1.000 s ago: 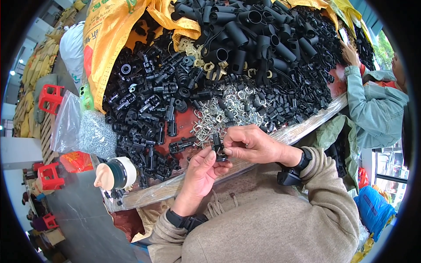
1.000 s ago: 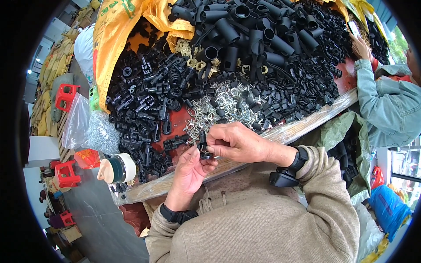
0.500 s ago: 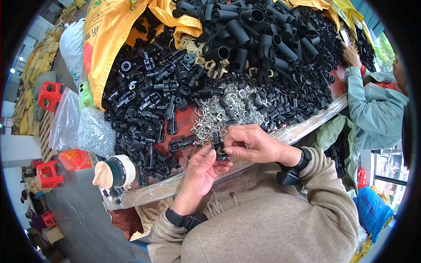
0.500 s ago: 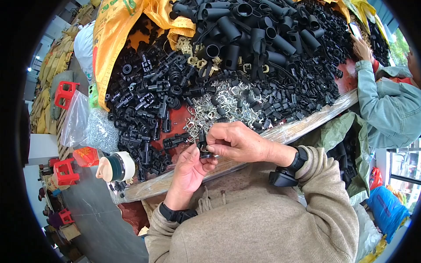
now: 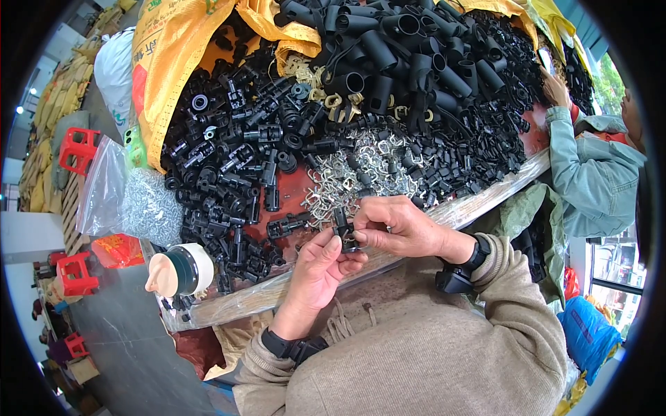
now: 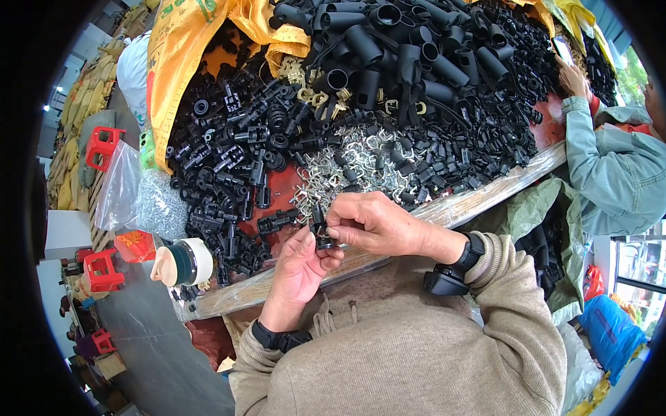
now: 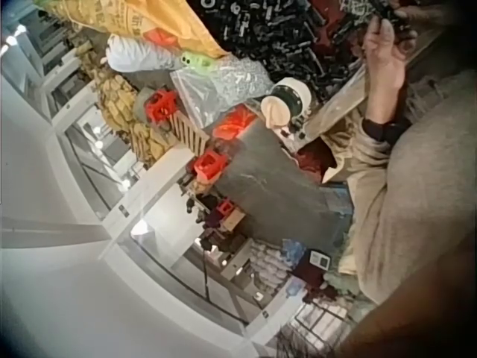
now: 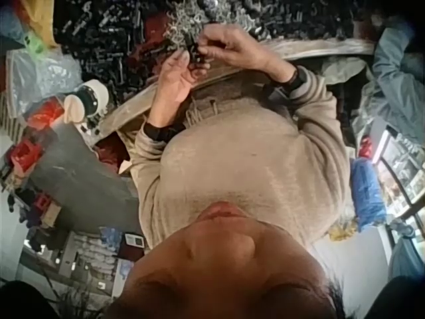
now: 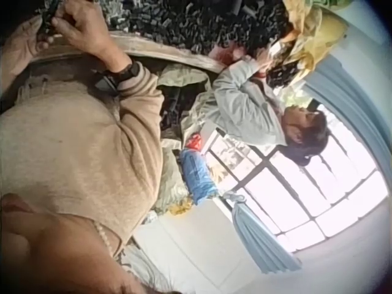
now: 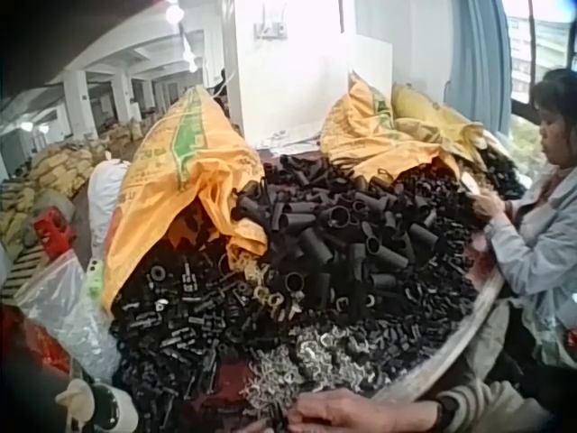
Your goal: The person picks up a black plastic component and a small metal clip, fits the clip into the component, and then slides a larger black plastic sleeve over the assembly, repeating the process for multiple units.
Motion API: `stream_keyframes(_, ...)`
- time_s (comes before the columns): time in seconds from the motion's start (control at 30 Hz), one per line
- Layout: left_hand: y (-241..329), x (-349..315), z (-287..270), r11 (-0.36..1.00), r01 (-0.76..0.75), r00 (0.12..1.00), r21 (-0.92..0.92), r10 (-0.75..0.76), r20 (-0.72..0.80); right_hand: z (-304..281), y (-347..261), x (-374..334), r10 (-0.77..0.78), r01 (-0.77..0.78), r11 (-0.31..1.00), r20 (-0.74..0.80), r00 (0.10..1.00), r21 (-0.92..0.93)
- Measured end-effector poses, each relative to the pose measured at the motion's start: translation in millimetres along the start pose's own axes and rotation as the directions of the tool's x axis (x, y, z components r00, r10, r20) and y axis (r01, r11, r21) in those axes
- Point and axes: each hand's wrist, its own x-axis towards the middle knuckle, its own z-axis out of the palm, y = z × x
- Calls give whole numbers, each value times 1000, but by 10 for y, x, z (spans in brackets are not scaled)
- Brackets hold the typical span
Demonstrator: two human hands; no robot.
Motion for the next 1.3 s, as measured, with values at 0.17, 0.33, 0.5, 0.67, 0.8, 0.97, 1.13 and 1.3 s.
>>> stream_keyframes(0.17, 2, 0, -1, 1000, -3, 1000, 0, 3, 0, 13, 26, 0, -12, 12, 1000, -12, 1000, 13)
stream_keyframes(0.33, 9, 3, -13, 1000, 7, 999, 15, -8, 49, 33, 67, -6, 12, -7, 994, -37, 999, 112)
stream_keyframes(0.5, 16, 3, -13, 1000, 19, 999, 17, -20, 49, 31, 90, 6, -53, 57, 995, -54, 997, 78)
stream_keyframes(0.67, 1, 2, -40, 1000, 18, 998, 0, -18, 53, -4, 55, 13, -81, 82, 996, 7, 997, -25)
stream_keyframes(0.8, -7, 2, -34, 1000, 26, 999, -6, -26, 44, -16, 53, 9, -127, 128, 989, 19, 992, -72)
stream_keyframes(0.97, -3, 16, -37, 1000, 27, 998, -14, -26, 52, -36, 41, 22, -155, 162, 979, 62, 986, -126)
stream_keyframes(1.13, 17, 13, -19, 1000, 24, 998, -4, -24, 53, -40, 49, 45, -217, 236, 939, 104, 971, -249)
stream_keyframes(1.3, 23, 22, -13, 999, 36, 999, 10, -36, 36, -35, 61, 59, -260, 290, 898, 134, 956, -331)
